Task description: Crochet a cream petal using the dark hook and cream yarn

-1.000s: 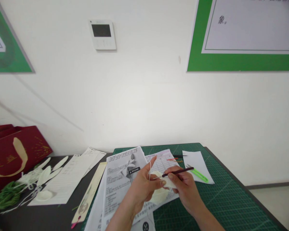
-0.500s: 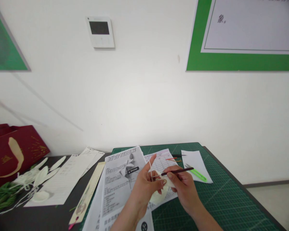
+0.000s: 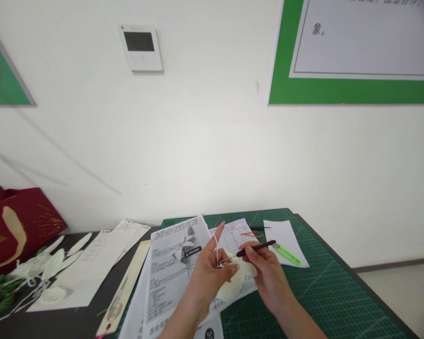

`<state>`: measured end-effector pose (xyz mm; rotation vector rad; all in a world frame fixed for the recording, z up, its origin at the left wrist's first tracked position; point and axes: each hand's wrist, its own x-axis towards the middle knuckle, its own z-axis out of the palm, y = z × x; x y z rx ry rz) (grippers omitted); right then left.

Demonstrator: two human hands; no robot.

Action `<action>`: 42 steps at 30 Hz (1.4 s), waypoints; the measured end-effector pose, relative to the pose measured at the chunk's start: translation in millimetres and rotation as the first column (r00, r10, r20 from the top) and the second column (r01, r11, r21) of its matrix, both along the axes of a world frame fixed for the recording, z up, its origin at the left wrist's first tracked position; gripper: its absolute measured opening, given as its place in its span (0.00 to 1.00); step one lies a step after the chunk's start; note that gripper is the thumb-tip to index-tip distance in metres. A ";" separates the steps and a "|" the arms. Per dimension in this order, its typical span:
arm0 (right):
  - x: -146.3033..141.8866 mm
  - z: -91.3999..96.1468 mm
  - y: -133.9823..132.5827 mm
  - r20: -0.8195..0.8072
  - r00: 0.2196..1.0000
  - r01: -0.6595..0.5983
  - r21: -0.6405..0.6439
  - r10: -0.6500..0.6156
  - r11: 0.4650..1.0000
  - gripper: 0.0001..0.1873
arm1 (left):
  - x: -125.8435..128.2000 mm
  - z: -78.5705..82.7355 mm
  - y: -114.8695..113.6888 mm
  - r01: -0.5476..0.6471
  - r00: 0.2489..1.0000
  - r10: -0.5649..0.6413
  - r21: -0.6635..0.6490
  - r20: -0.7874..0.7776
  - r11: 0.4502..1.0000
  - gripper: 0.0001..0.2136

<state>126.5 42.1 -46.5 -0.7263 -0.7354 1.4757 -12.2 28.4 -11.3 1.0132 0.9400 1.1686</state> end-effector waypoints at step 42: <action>30.0 22.2 -11.0 -0.066 0.926 -0.376 -0.112 0.371 0.920 0.16 | -56.4 13.4 23.4 -0.064 0.990 0.053 -0.078 -0.132 0.995 0.12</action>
